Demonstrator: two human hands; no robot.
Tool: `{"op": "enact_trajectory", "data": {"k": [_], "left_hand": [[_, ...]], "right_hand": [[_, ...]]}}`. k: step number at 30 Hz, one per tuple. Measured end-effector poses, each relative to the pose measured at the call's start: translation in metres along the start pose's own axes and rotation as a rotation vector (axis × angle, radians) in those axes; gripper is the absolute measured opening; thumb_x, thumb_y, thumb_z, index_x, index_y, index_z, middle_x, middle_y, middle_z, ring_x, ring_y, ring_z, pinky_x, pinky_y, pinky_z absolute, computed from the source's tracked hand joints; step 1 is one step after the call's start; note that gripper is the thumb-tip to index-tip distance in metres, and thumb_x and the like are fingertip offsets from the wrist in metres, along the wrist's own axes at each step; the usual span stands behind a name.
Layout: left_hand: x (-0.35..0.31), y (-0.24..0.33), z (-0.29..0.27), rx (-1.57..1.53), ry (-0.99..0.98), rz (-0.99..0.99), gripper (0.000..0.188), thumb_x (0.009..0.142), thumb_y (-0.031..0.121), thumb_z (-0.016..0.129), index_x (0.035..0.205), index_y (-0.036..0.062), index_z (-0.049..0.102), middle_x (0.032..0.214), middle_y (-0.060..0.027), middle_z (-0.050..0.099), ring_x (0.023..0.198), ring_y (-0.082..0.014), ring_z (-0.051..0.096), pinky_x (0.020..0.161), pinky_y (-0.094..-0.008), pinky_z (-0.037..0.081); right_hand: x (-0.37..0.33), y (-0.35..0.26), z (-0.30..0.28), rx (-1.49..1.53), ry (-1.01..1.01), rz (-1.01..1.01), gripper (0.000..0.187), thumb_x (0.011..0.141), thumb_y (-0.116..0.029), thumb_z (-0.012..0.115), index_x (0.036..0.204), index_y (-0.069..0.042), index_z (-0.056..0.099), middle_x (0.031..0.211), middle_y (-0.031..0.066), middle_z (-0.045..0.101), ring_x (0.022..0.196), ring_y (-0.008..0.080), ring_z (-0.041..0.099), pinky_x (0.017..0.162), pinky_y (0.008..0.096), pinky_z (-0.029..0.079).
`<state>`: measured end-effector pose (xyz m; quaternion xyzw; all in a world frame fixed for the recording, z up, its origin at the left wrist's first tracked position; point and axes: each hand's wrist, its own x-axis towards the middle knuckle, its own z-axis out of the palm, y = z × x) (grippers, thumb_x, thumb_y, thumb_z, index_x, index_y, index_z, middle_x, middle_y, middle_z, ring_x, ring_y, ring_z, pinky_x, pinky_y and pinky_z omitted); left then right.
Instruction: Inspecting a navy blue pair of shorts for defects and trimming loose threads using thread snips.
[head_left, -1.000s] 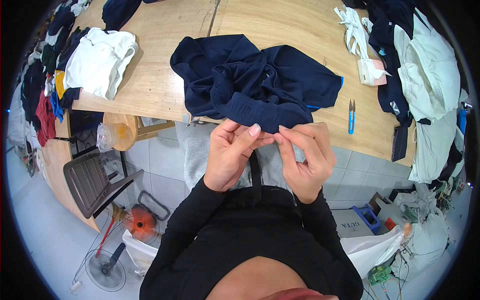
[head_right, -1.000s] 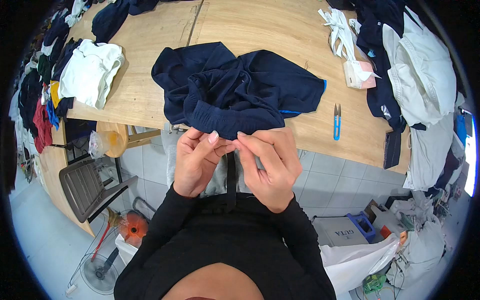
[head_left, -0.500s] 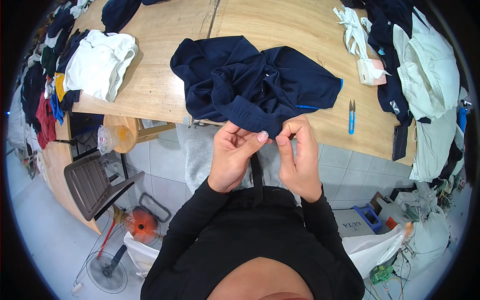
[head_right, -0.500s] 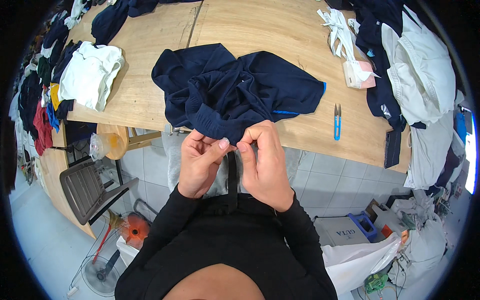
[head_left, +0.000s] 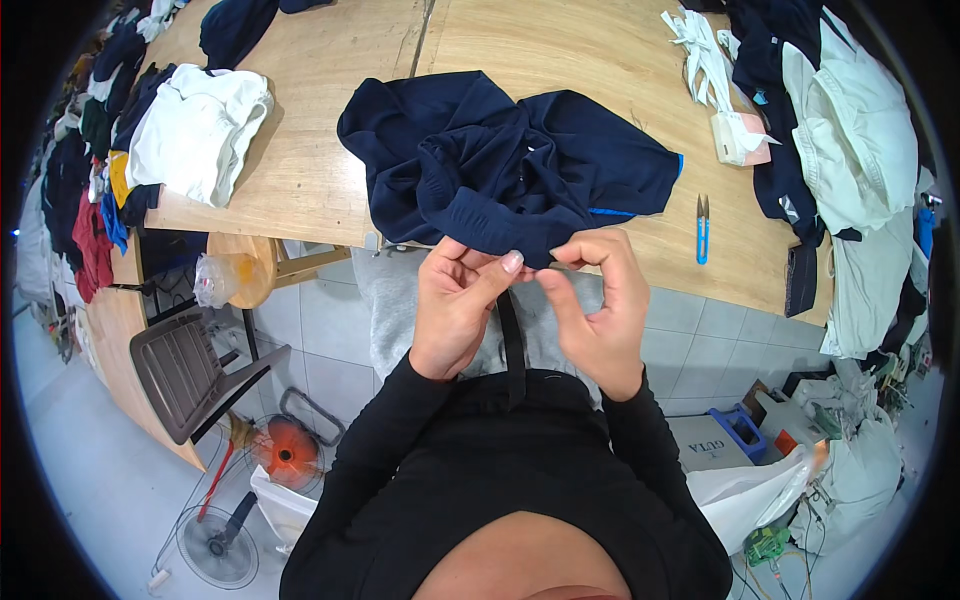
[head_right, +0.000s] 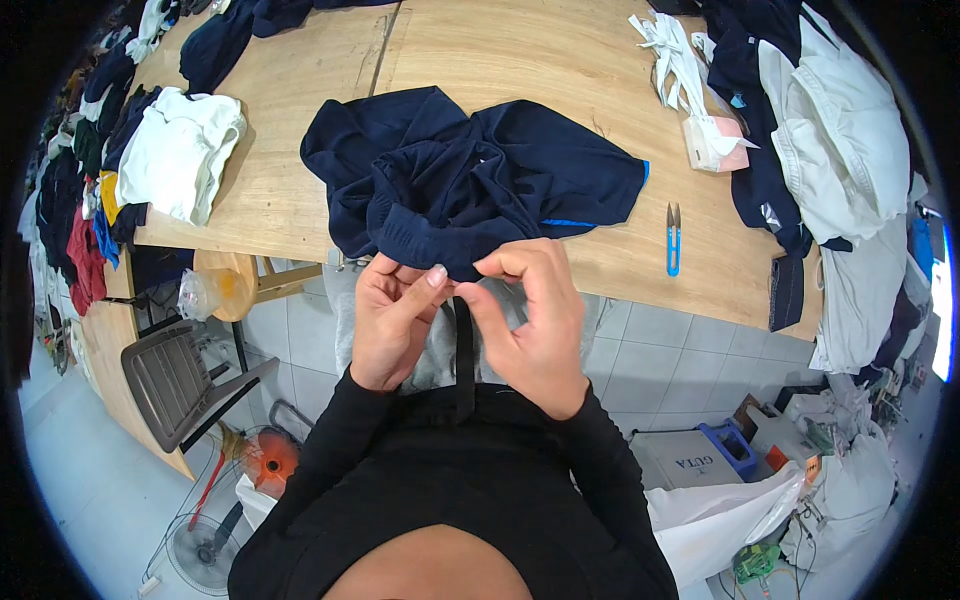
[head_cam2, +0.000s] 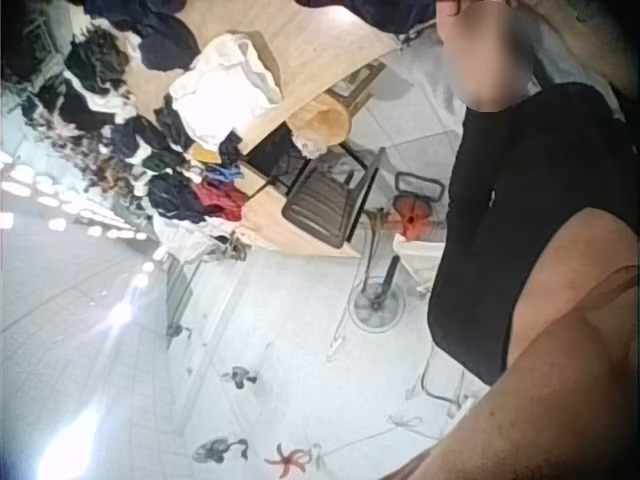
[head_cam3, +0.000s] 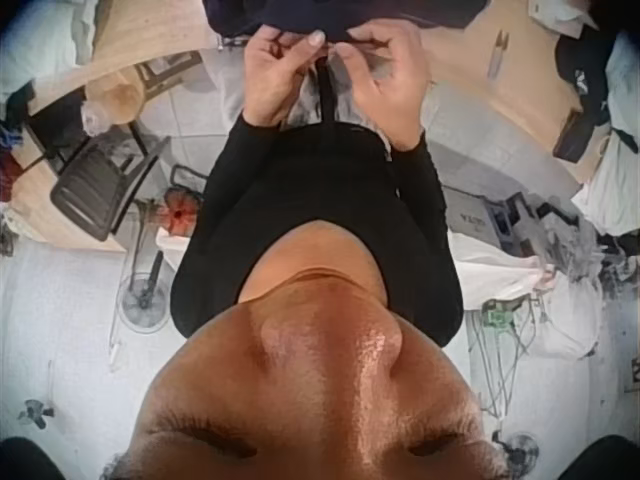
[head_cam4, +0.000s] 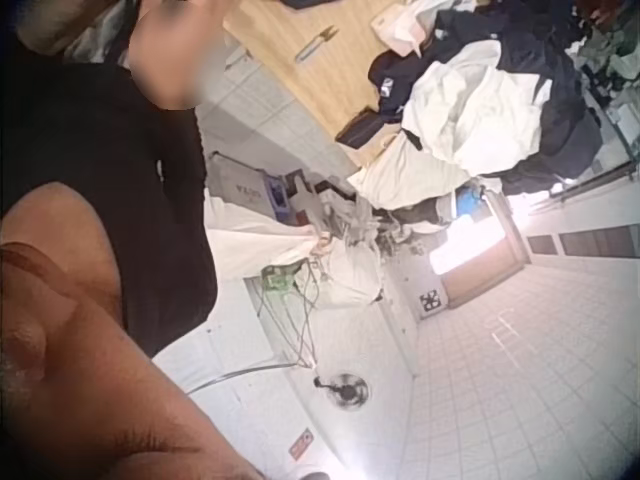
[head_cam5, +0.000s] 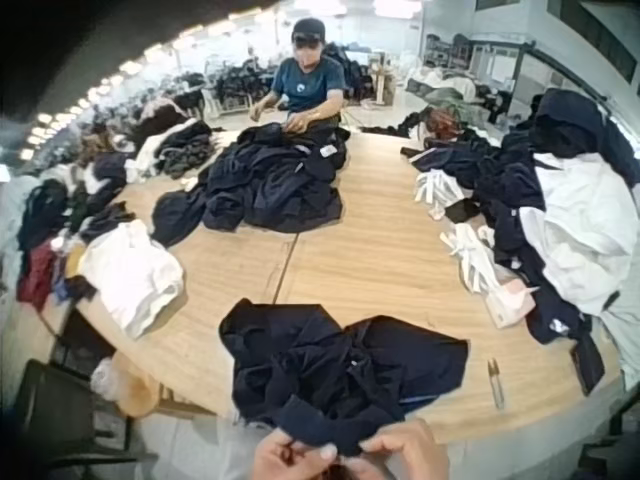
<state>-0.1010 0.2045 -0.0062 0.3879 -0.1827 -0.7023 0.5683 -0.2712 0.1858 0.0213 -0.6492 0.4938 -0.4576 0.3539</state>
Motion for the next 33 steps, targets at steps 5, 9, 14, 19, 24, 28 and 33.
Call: {"op": "enact_trajectory", "data": {"k": [5, 9, 14, 19, 24, 28, 33], "left_hand": [[0.001, -0.001, 0.001, -0.009, 0.005, -0.011, 0.032, 0.104, 0.001, 0.072, 0.134, -0.0026, 0.064, 0.123, -0.0139, 0.075, 0.113, -0.0195, 0.074, 0.102, -0.0364, 0.061], [0.005, 0.005, -0.005, -0.116, 0.047, -0.04, 0.03, 0.107, 0.004, 0.067, 0.136, -0.001, 0.059, 0.129, -0.0164, 0.073, 0.121, -0.0247, 0.074, 0.106, -0.0421, 0.062], [0.006, 0.005, -0.01, -0.183, 0.031, -0.078, 0.026, 0.111, 0.005, 0.062, 0.135, -0.0017, 0.054, 0.132, -0.0185, 0.069, 0.12, -0.0288, 0.075, 0.106, -0.0454, 0.064], [0.003, 0.004, -0.006, -0.23, 0.014, -0.08, 0.026, 0.11, 0.005, 0.062, 0.135, -0.0009, 0.054, 0.132, -0.0193, 0.07, 0.119, -0.0298, 0.075, 0.104, -0.0451, 0.064], [0.001, 0.007, -0.006, -0.202, 0.025, -0.074, 0.025, 0.11, 0.005, 0.061, 0.135, -0.0001, 0.056, 0.131, -0.0185, 0.071, 0.119, -0.0285, 0.075, 0.102, -0.0433, 0.065], [0.001, 0.007, -0.005, -0.21, 0.013, -0.071, 0.026, 0.11, 0.005, 0.062, 0.135, 0.0005, 0.056, 0.131, -0.0177, 0.071, 0.118, -0.027, 0.075, 0.102, -0.0425, 0.064], [0.0, 0.002, -0.008, -0.192, 0.039, -0.089, 0.028, 0.109, 0.003, 0.063, 0.136, 0.0001, 0.055, 0.132, -0.0172, 0.07, 0.118, -0.0263, 0.075, 0.102, -0.0447, 0.064]], "right_hand": [[0.0, 0.015, -0.007, 0.003, -0.049, 0.051, 0.009, 0.1, 0.0, 0.072, 0.105, -0.002, 0.064, 0.1, 0.0092, 0.066, 0.087, 0.0184, 0.063, 0.079, 0.0301, 0.051], [0.001, 0.027, -0.033, 0.1, 0.109, 0.202, 0.007, 0.105, -0.004, 0.069, 0.11, -0.001, 0.067, 0.105, 0.0087, 0.069, 0.091, 0.0163, 0.065, 0.081, 0.0293, 0.051], [0.003, 0.015, -0.033, -0.13, 0.069, -0.056, 0.026, 0.09, -0.003, 0.085, 0.112, -0.002, 0.073, 0.113, 0.0118, 0.073, 0.1, 0.0255, 0.07, 0.089, 0.0351, 0.054], [0.004, 0.01, 0.0, -0.24, 0.03, -0.203, 0.047, 0.075, -0.002, 0.093, 0.118, -0.003, 0.075, 0.119, 0.0124, 0.073, 0.107, 0.0332, 0.069, 0.092, 0.0408, 0.056], [0.004, 0.012, 0.001, -0.211, 0.042, -0.195, 0.05, 0.073, -0.001, 0.094, 0.119, -0.005, 0.076, 0.121, 0.0116, 0.072, 0.109, 0.034, 0.068, 0.092, 0.0415, 0.057], [0.003, 0.012, 0.0, -0.234, 0.031, -0.21, 0.049, 0.073, 0.0, 0.094, 0.119, -0.004, 0.076, 0.122, 0.0116, 0.072, 0.109, 0.0337, 0.068, 0.093, 0.0413, 0.057], [0.0, 0.013, 0.001, -0.256, 0.04, -0.224, 0.049, 0.073, 0.0, 0.094, 0.118, -0.004, 0.076, 0.124, 0.0117, 0.072, 0.11, 0.0342, 0.069, 0.093, 0.0416, 0.057]]}}
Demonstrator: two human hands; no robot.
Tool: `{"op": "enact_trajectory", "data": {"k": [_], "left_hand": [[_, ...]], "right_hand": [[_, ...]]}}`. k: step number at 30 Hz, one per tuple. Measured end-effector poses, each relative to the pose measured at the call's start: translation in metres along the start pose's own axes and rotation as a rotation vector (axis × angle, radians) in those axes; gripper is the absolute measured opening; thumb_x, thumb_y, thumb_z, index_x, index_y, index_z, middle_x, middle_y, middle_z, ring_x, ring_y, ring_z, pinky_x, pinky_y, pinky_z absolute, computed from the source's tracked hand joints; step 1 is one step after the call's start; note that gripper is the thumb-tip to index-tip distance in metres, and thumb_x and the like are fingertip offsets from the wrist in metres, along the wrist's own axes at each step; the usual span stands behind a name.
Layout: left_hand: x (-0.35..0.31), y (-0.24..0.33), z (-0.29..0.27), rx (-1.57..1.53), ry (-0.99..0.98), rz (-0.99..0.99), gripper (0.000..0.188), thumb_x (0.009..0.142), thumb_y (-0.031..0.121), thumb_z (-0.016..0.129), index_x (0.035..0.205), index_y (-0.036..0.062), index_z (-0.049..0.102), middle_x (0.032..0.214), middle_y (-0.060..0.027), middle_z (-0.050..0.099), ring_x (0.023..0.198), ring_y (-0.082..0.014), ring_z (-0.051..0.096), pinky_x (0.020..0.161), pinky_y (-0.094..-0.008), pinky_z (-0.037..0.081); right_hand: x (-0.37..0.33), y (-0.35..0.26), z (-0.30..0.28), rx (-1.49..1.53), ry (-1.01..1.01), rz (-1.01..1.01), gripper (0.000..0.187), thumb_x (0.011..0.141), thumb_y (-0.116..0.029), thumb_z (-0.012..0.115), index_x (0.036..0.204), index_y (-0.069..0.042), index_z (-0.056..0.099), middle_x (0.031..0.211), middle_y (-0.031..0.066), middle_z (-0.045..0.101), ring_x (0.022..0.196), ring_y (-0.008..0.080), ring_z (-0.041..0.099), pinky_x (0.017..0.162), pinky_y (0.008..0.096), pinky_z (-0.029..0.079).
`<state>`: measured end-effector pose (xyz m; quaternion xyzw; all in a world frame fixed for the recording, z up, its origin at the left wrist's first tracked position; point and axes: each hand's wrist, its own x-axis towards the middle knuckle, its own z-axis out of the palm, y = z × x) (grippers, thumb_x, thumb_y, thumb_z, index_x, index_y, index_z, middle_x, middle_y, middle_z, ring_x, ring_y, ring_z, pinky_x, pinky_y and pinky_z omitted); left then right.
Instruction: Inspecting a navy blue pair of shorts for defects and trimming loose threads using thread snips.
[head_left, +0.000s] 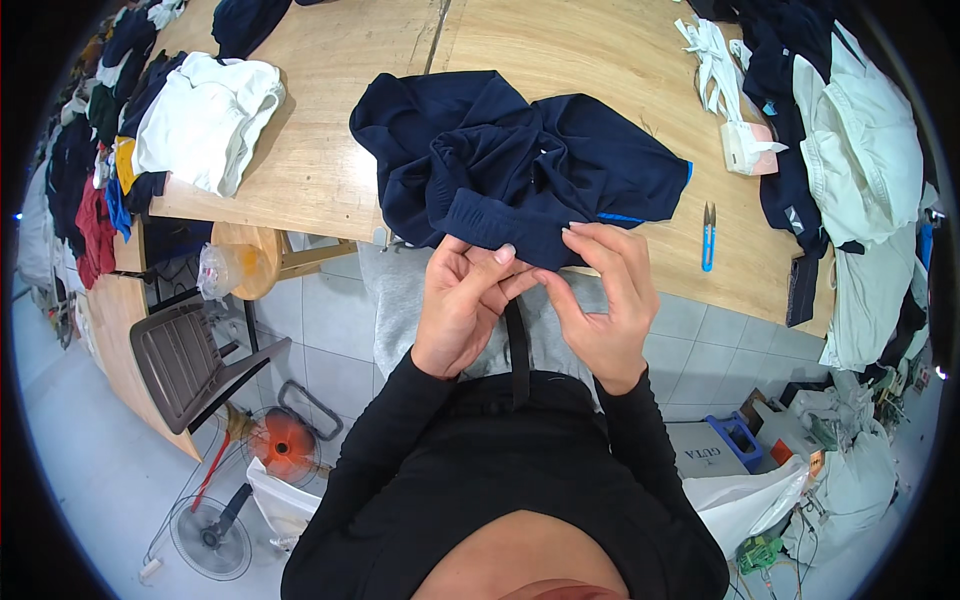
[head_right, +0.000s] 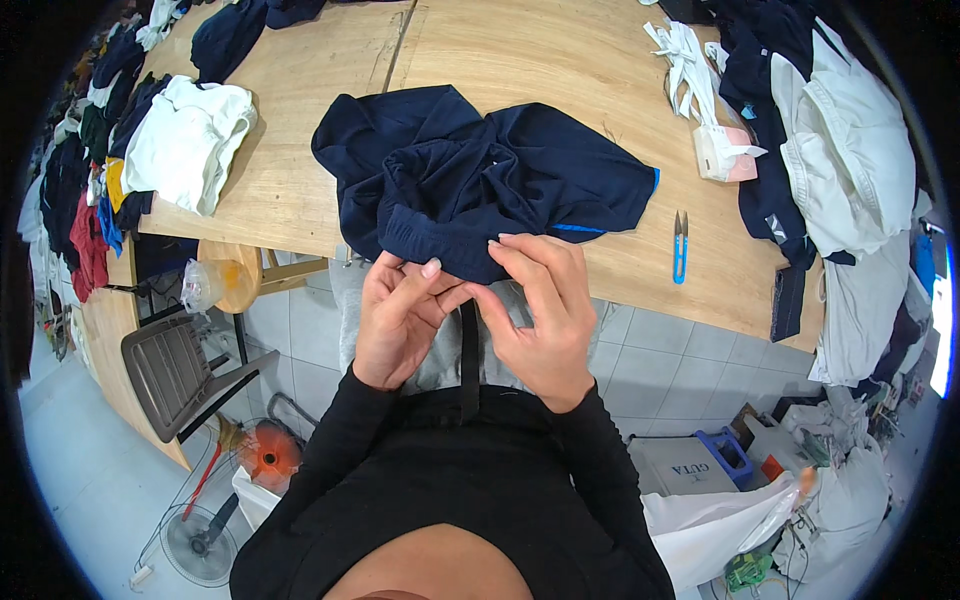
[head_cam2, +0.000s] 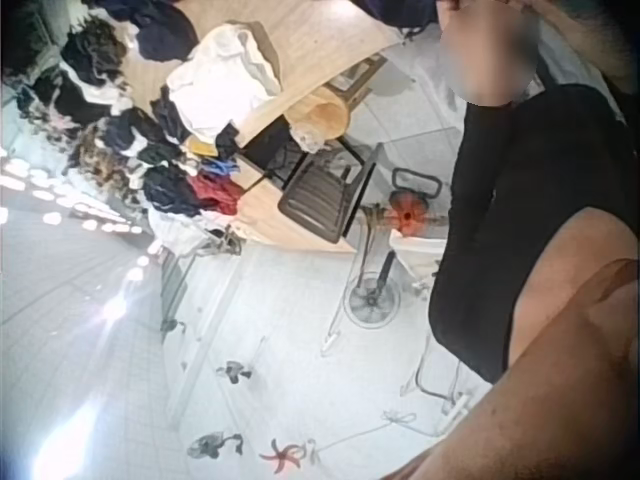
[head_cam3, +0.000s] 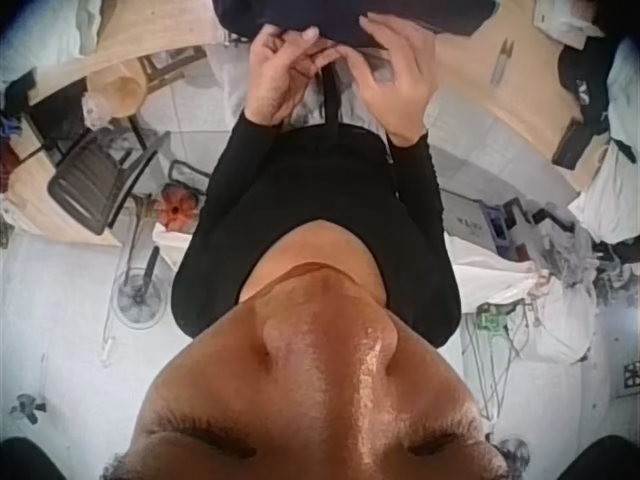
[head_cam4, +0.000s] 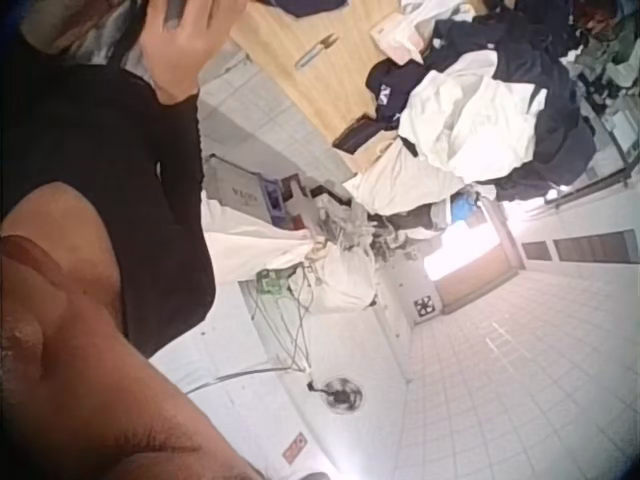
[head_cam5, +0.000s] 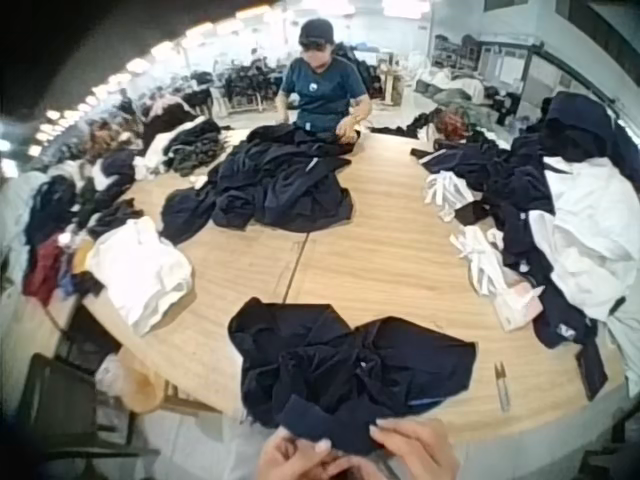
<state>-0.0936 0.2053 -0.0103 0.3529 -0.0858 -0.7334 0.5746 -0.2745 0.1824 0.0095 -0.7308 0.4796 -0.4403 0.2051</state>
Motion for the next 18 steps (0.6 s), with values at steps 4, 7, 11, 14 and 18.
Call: {"op": "enact_trajectory", "data": {"k": [4, 7, 11, 14, 18], "left_hand": [[-0.004, 0.001, 0.021, 0.06, 0.025, 0.081, 0.027, 0.109, 0.006, 0.063, 0.134, -0.0017, 0.06, 0.126, -0.0191, 0.073, 0.117, -0.03, 0.075, 0.106, -0.0458, 0.061], [-0.003, 0.01, -0.003, 0.452, -0.062, 0.173, 0.013, 0.107, 0.005, 0.064, 0.116, -0.0036, 0.069, 0.112, -0.0167, 0.075, 0.104, -0.0251, 0.077, 0.099, -0.0407, 0.062], [0.001, 0.032, -0.006, 0.894, -0.064, 0.649, 0.013, 0.104, 0.003, 0.066, 0.113, -0.0018, 0.074, 0.126, -0.0191, 0.073, 0.116, -0.0232, 0.071, 0.101, -0.035, 0.053], [0.015, 0.043, 0.026, 1.204, -0.238, 0.712, 0.04, 0.096, 0.008, 0.073, 0.137, 0.0035, 0.072, 0.151, -0.0176, 0.063, 0.143, -0.0374, 0.053, 0.124, -0.0473, 0.036], [0.025, 0.038, 0.021, 1.265, -0.399, 0.55, 0.019, 0.101, 0.009, 0.071, 0.119, 0.0029, 0.074, 0.119, -0.0104, 0.076, 0.114, -0.0301, 0.069, 0.114, -0.0421, 0.044]], "right_hand": [[0.002, 0.005, 0.004, -0.052, -0.022, -0.006, 0.033, 0.083, 0.002, 0.084, 0.115, -0.003, 0.076, 0.113, 0.0108, 0.075, 0.105, 0.0322, 0.071, 0.098, 0.0429, 0.055], [-0.002, 0.009, 0.001, 0.01, -0.045, 0.113, 0.018, 0.093, 0.0, 0.075, 0.11, -0.002, 0.075, 0.101, 0.0096, 0.077, 0.098, 0.0301, 0.072, 0.105, 0.045, 0.052], [0.004, 0.015, -0.016, 0.23, -0.187, 0.292, 0.01, 0.105, -0.009, 0.065, 0.106, -0.003, 0.072, 0.091, 0.0083, 0.075, 0.088, 0.0265, 0.07, 0.116, 0.0488, 0.044], [0.011, 0.015, -0.03, 0.321, -0.298, 0.326, 0.012, 0.108, -0.009, 0.061, 0.108, -0.003, 0.071, 0.094, 0.0063, 0.074, 0.087, 0.0195, 0.067, 0.113, 0.0447, 0.043], [0.015, -0.003, -0.034, 0.753, -0.231, 0.552, 0.016, 0.109, -0.001, 0.058, 0.124, -0.003, 0.059, 0.099, 0.0029, 0.067, 0.086, 0.0073, 0.058, 0.087, 0.0273, 0.046]]}}
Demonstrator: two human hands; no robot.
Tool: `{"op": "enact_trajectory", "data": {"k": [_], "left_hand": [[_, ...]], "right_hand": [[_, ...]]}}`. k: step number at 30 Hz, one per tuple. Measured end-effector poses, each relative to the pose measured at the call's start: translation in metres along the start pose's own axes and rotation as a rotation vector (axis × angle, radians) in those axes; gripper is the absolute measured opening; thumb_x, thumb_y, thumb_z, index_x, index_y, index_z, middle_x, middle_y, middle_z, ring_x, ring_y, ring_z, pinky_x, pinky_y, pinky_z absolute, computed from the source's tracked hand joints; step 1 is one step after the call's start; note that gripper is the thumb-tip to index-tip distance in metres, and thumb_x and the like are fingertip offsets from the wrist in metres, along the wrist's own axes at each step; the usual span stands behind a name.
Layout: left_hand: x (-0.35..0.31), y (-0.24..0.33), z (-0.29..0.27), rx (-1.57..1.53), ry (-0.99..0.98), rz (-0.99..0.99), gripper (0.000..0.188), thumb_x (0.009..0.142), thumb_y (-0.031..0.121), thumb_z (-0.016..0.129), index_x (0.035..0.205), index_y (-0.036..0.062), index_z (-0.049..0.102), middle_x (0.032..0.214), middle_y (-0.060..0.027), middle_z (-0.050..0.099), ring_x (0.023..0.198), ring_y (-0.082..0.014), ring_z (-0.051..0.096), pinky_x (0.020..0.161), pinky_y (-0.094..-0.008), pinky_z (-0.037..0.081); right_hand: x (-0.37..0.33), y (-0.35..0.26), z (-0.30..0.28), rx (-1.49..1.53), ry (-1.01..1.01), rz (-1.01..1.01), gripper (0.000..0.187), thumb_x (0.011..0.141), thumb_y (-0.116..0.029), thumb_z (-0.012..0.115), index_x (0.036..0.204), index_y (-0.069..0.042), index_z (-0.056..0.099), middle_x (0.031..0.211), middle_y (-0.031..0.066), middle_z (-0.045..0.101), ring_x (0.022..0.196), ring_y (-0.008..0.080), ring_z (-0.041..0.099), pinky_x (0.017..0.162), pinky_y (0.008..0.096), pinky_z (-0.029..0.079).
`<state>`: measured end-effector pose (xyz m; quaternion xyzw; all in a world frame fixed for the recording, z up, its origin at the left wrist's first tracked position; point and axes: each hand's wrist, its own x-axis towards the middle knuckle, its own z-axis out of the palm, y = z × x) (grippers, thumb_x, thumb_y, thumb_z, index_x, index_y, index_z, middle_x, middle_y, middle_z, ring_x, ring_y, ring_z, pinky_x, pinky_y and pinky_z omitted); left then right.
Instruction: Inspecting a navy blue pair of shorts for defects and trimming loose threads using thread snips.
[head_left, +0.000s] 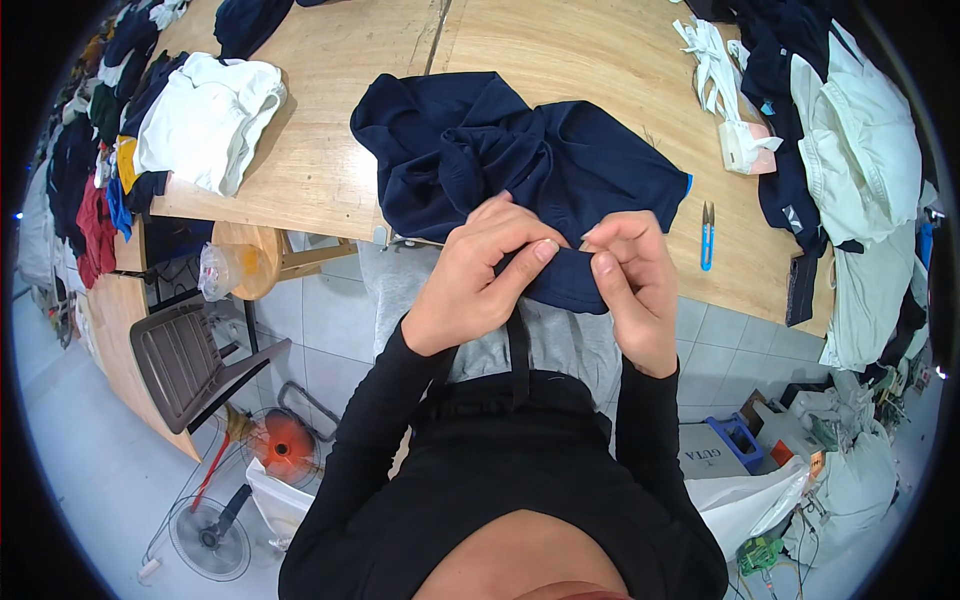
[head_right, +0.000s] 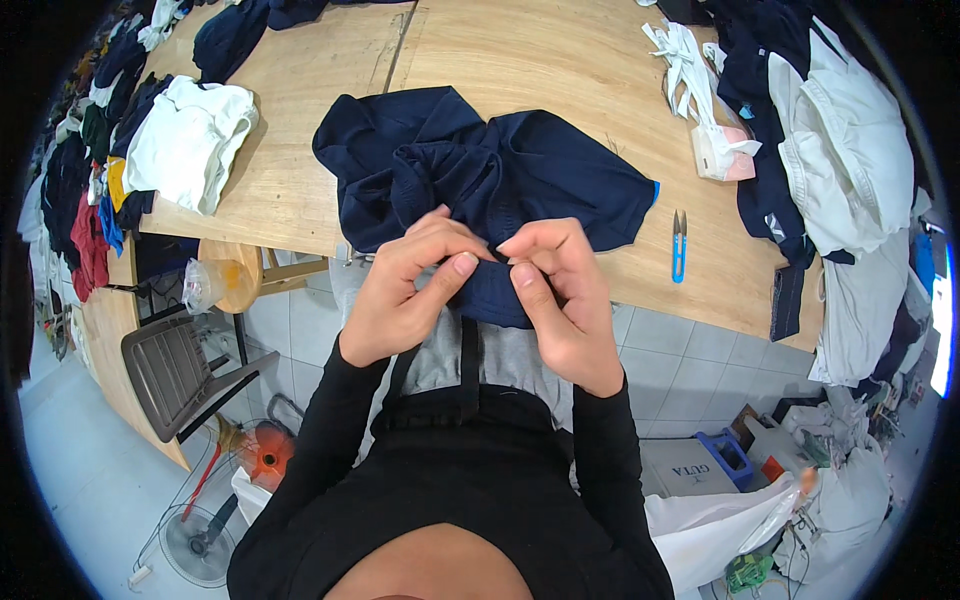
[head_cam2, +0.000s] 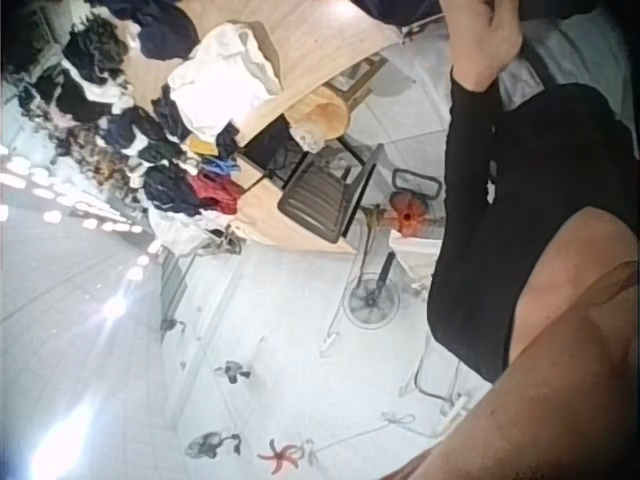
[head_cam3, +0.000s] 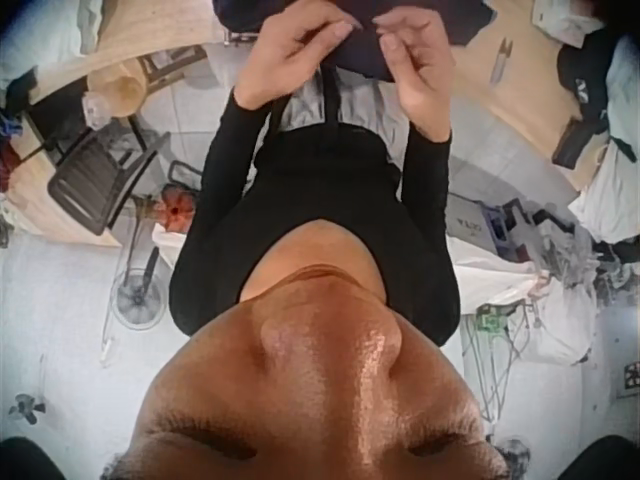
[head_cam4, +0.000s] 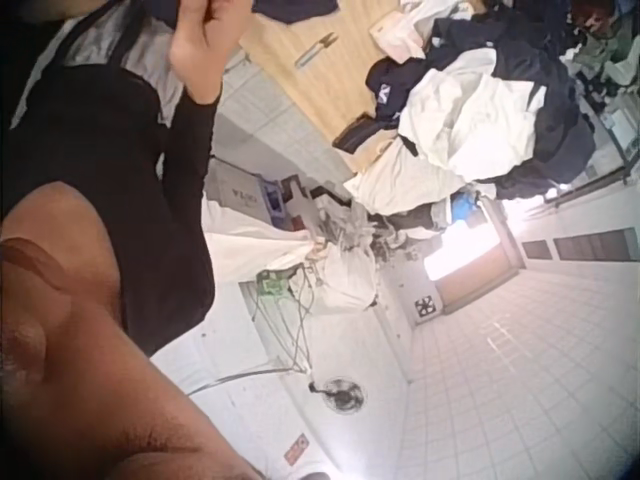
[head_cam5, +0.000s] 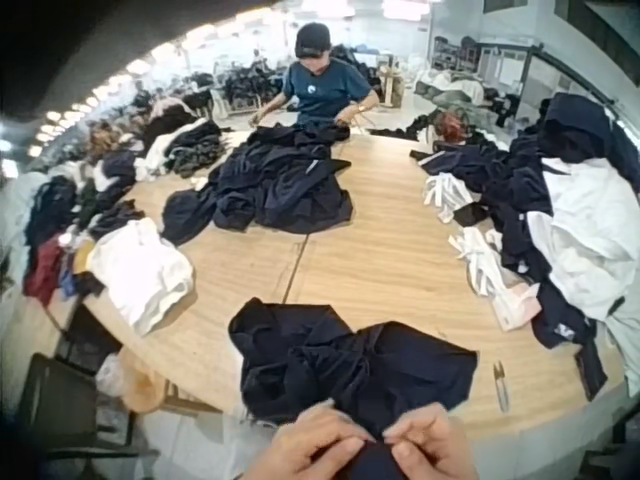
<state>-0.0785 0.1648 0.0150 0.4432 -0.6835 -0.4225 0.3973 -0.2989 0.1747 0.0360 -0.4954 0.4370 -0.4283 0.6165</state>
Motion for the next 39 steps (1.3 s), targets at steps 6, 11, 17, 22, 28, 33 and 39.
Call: {"op": "enact_trajectory", "data": {"k": [6, 11, 17, 22, 28, 33, 39], "left_hand": [[-0.01, 0.015, -0.002, -0.241, 0.113, -0.195, 0.014, 0.105, 0.008, 0.069, 0.094, -0.0002, 0.072, 0.08, -0.0062, 0.066, 0.077, -0.0199, 0.058, 0.079, -0.0335, 0.045], [-0.011, 0.025, -0.01, -0.236, 0.154, -0.278, 0.021, 0.107, 0.011, 0.07, 0.09, -0.001, 0.071, 0.075, -0.0043, 0.06, 0.074, -0.0157, 0.051, 0.074, -0.0326, 0.042], [-0.013, 0.026, -0.012, -0.303, 0.14, -0.309, 0.023, 0.109, 0.013, 0.069, 0.091, -0.0016, 0.071, 0.076, -0.0037, 0.059, 0.074, -0.0144, 0.05, 0.074, -0.0315, 0.041], [-0.012, 0.026, -0.014, -0.33, 0.112, -0.339, 0.026, 0.111, 0.015, 0.067, 0.091, -0.0014, 0.069, 0.077, -0.002, 0.058, 0.076, -0.0123, 0.049, 0.074, -0.0308, 0.041], [-0.012, 0.025, -0.014, -0.342, 0.112, -0.351, 0.028, 0.112, 0.017, 0.066, 0.09, -0.0009, 0.069, 0.077, -0.0006, 0.058, 0.076, -0.0109, 0.047, 0.073, -0.0303, 0.04], [-0.012, 0.022, -0.013, -0.364, 0.106, -0.367, 0.029, 0.112, 0.018, 0.067, 0.09, -0.0012, 0.068, 0.076, 0.0001, 0.056, 0.075, -0.0107, 0.046, 0.072, -0.0303, 0.039], [-0.014, 0.015, -0.01, -0.282, 0.096, -0.294, 0.03, 0.113, 0.018, 0.063, 0.091, -0.002, 0.068, 0.077, 0.0037, 0.055, 0.074, -0.0045, 0.047, 0.067, -0.0248, 0.037]], "right_hand": [[0.0, 0.004, 0.002, -0.028, -0.002, -0.192, 0.026, 0.107, 0.004, 0.059, 0.13, -0.005, 0.05, 0.098, 0.0032, 0.064, 0.082, 0.0047, 0.051, 0.076, 0.0232, 0.041], [0.001, 0.005, 0.002, 0.014, -0.013, -0.246, 0.027, 0.106, 0.004, 0.061, 0.129, -0.005, 0.048, 0.094, 0.0049, 0.065, 0.081, 0.0059, 0.052, 0.077, 0.0233, 0.041], [0.004, 0.004, 0.002, 0.006, -0.025, -0.261, 0.028, 0.106, 0.006, 0.061, 0.128, -0.005, 0.048, 0.09, 0.005, 0.066, 0.079, 0.0064, 0.052, 0.076, 0.0233, 0.041], [0.004, 0.003, 0.005, -0.004, -0.009, -0.258, 0.028, 0.106, 0.006, 0.061, 0.127, -0.005, 0.048, 0.088, 0.0041, 0.065, 0.077, 0.0059, 0.051, 0.074, 0.023, 0.04], [0.004, 0.005, 0.002, -0.002, -0.017, -0.25, 0.027, 0.106, 0.006, 0.061, 0.127, -0.005, 0.048, 0.087, 0.0034, 0.065, 0.075, 0.005, 0.049, 0.071, 0.023, 0.037], [0.005, 0.005, 0.003, -0.009, -0.007, -0.253, 0.027, 0.105, 0.006, 0.062, 0.127, -0.006, 0.049, 0.087, 0.0019, 0.064, 0.076, 0.0043, 0.05, 0.071, 0.0228, 0.037], [0.005, 0.011, 0.004, -0.02, 0.019, -0.253, 0.023, 0.104, 0.006, 0.064, 0.122, -0.005, 0.053, 0.086, 0.0025, 0.066, 0.078, 0.0047, 0.056, 0.076, 0.0212, 0.041]]}}
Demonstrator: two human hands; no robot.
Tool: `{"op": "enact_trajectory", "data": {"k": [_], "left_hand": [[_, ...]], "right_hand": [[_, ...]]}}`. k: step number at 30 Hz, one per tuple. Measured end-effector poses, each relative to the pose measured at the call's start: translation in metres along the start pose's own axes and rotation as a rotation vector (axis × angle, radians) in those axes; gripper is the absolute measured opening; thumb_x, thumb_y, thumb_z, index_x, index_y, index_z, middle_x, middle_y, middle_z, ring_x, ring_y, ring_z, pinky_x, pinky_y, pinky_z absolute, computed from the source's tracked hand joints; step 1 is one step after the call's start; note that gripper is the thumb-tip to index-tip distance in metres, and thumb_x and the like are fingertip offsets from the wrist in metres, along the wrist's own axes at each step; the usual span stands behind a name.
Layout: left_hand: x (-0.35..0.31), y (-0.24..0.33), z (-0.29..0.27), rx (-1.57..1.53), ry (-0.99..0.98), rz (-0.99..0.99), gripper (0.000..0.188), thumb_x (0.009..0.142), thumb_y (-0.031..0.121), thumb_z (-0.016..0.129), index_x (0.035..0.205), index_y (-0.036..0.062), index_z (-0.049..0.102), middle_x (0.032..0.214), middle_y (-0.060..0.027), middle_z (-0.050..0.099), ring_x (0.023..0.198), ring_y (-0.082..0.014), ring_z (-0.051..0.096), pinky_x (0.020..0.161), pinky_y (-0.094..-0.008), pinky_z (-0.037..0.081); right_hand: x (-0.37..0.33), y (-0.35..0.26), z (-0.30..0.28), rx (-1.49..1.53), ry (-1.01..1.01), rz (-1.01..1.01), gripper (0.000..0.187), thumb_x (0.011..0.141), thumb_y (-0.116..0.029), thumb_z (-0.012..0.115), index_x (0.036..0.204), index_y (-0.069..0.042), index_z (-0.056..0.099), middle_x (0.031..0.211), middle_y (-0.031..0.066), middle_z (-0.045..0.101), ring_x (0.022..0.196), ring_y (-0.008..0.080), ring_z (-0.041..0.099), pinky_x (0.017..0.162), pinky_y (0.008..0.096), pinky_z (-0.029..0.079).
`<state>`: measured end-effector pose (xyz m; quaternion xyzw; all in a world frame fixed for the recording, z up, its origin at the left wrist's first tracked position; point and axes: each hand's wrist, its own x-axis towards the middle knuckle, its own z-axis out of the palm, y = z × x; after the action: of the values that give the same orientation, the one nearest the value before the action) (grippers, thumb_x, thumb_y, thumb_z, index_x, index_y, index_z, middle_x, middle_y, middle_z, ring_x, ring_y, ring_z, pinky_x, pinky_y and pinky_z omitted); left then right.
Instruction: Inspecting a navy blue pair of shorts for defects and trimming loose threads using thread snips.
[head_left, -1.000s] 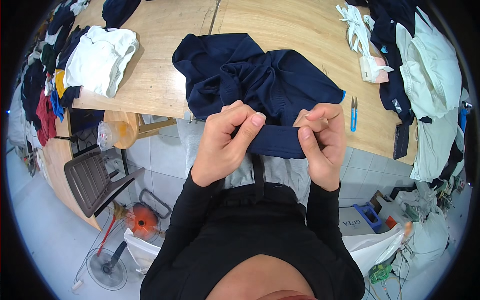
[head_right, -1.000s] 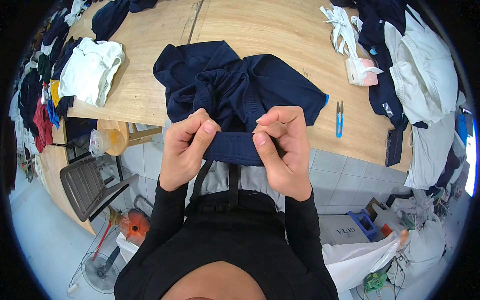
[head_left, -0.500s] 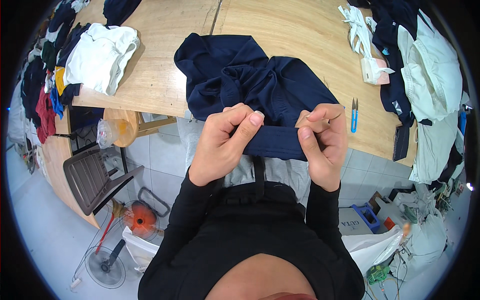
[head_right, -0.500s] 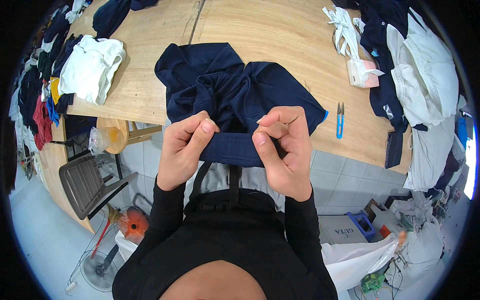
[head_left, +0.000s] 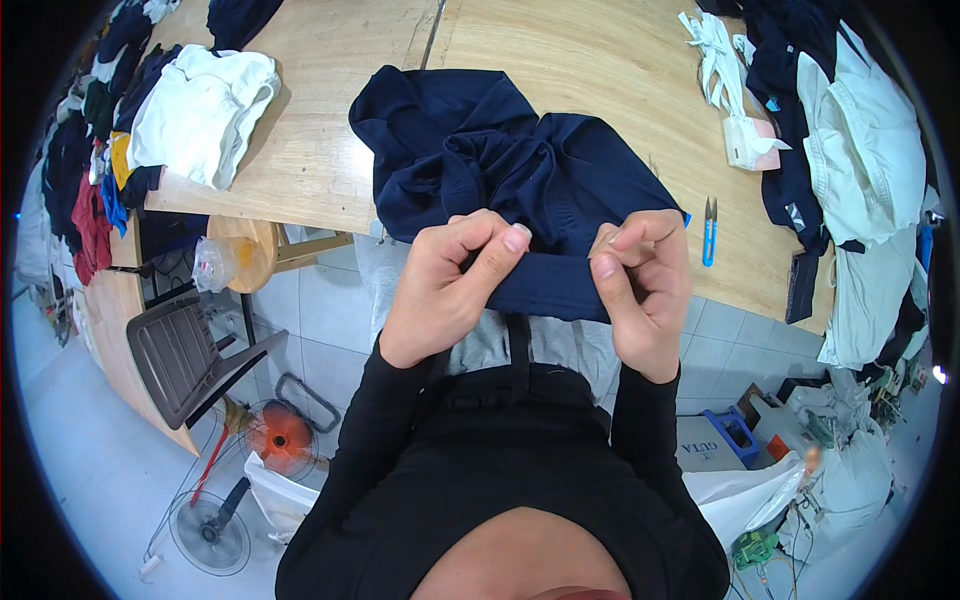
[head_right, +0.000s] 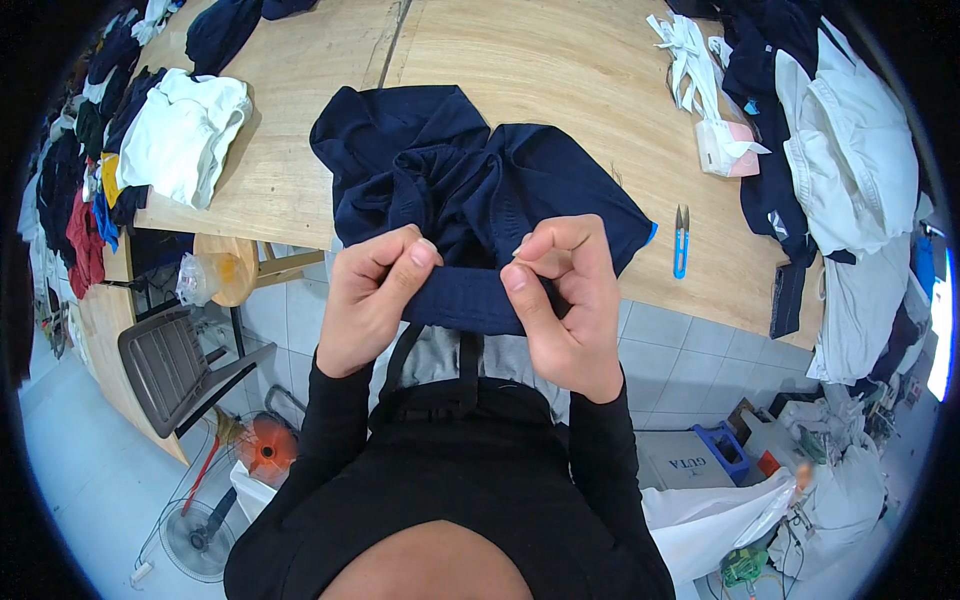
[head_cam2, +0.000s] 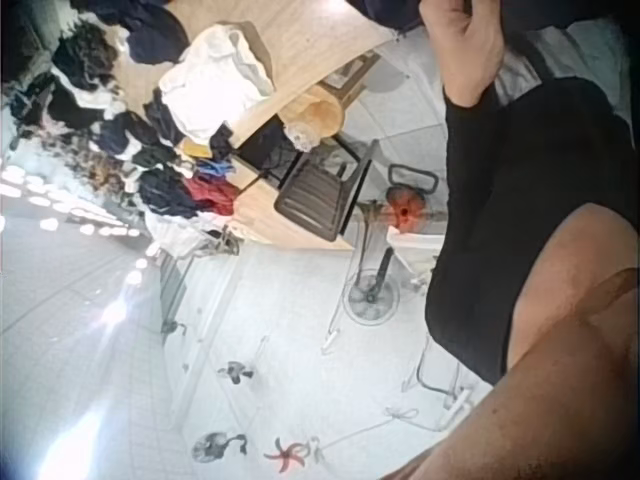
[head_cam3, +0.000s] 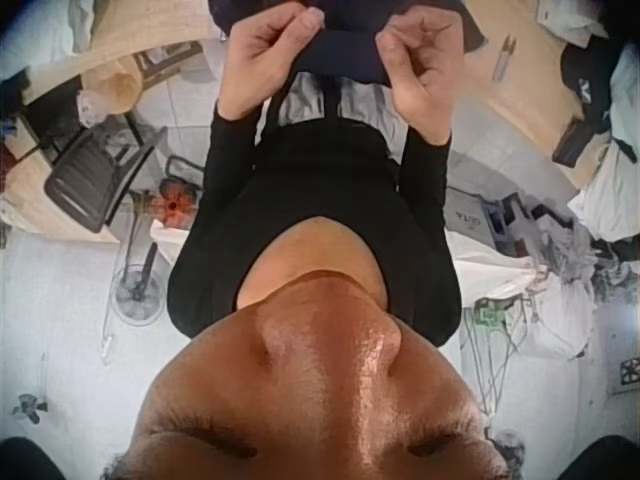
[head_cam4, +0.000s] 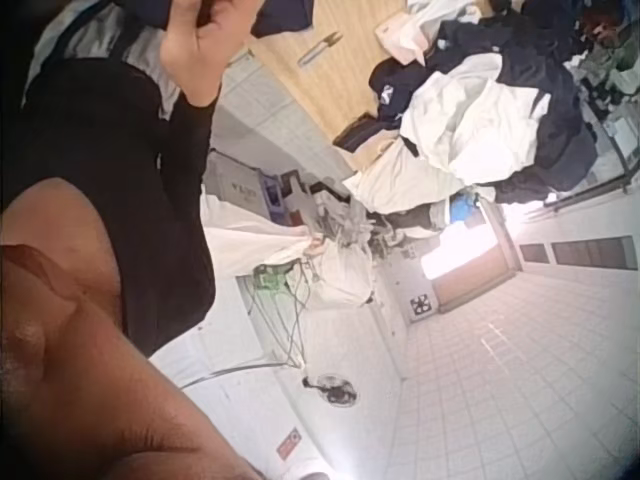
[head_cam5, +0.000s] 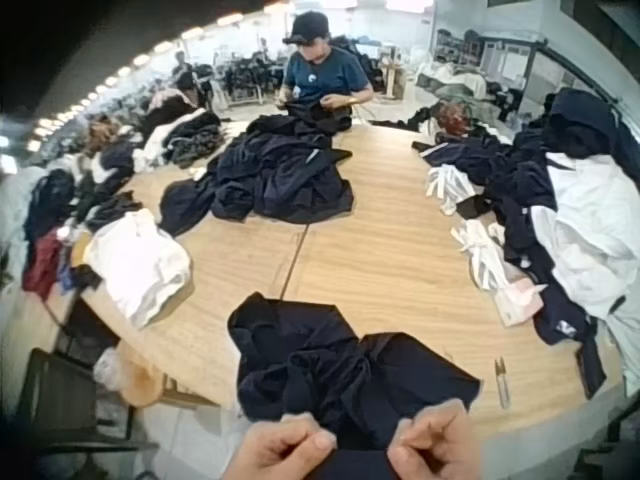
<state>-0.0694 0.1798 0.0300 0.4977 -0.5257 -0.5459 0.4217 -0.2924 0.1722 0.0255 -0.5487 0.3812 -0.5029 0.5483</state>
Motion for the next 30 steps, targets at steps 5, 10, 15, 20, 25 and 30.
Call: {"op": "enact_trajectory", "data": {"k": [5, 10, 15, 20, 25, 30], "left_hand": [[-0.003, -0.038, 0.004, 0.294, -0.093, 0.019, 0.012, 0.102, 0.009, 0.076, 0.097, -0.0017, 0.075, 0.086, -0.0059, 0.073, 0.079, -0.0128, 0.063, 0.073, -0.0299, 0.049], [-0.004, -0.085, -0.018, 0.279, 0.423, 0.028, 0.011, 0.098, 0.005, 0.079, 0.106, -0.0021, 0.075, 0.094, -0.0065, 0.073, 0.082, -0.0128, 0.068, 0.076, -0.0275, 0.054], [0.02, -0.124, -0.032, 0.368, 0.463, -0.023, 0.041, 0.096, 0.018, 0.084, 0.126, -0.0045, 0.068, 0.115, -0.0142, 0.071, 0.093, -0.0187, 0.07, 0.082, -0.031, 0.057], [0.037, -0.115, -0.019, 0.384, 0.403, -0.191, 0.053, 0.09, 0.026, 0.09, 0.127, -0.0053, 0.07, 0.094, -0.0107, 0.073, 0.082, -0.0177, 0.069, 0.078, -0.0297, 0.056], [0.035, -0.11, -0.016, 0.163, 0.37, -0.164, 0.04, 0.087, 0.007, 0.081, 0.124, -0.0035, 0.072, 0.077, -0.0006, 0.06, 0.07, -0.0078, 0.054, 0.067, -0.0243, 0.047], [0.036, -0.055, -0.052, 0.618, 0.615, 0.379, 0.04, 0.075, -0.013, 0.066, 0.105, 0.0076, 0.081, 0.074, -0.0014, 0.052, 0.065, -0.0113, 0.049, 0.061, -0.0268, 0.038]], "right_hand": [[-0.002, 0.015, -0.004, -0.302, -0.033, 0.1, 0.02, 0.101, 0.006, 0.066, 0.115, -0.004, 0.057, 0.072, 0.0027, 0.062, 0.065, 0.0071, 0.059, 0.07, 0.0228, 0.043], [-0.013, 0.033, -0.017, -0.632, 0.098, 0.117, 0.012, 0.1, 0.003, 0.069, 0.107, -0.003, 0.061, 0.061, 0.0048, 0.054, 0.052, 0.0126, 0.052, 0.06, 0.0288, 0.041], [-0.018, 0.081, -0.044, -0.892, 0.148, 0.327, 0.019, 0.093, -0.003, 0.078, 0.105, -0.001, 0.063, 0.082, 0.0107, 0.062, 0.07, 0.0266, 0.062, 0.066, 0.039, 0.05], [-0.019, 0.091, -0.043, -1.032, 0.116, 0.203, 0.039, 0.081, -0.011, 0.092, 0.104, 0.001, 0.063, 0.101, 0.0164, 0.064, 0.093, 0.0356, 0.067, 0.083, 0.0441, 0.055], [-0.012, 0.08, -0.037, -1.096, 0.085, 0.43, 0.035, 0.081, -0.011, 0.09, 0.107, -0.004, 0.067, 0.098, 0.0154, 0.07, 0.09, 0.0342, 0.072, 0.08, 0.0431, 0.056], [0.006, 0.056, -0.076, -1.204, 0.405, 0.051, 0.033, 0.079, 0.001, 0.076, 0.111, -0.008, 0.074, 0.095, 0.0108, 0.07, 0.084, 0.0314, 0.07, 0.075, 0.0422, 0.056]]}}
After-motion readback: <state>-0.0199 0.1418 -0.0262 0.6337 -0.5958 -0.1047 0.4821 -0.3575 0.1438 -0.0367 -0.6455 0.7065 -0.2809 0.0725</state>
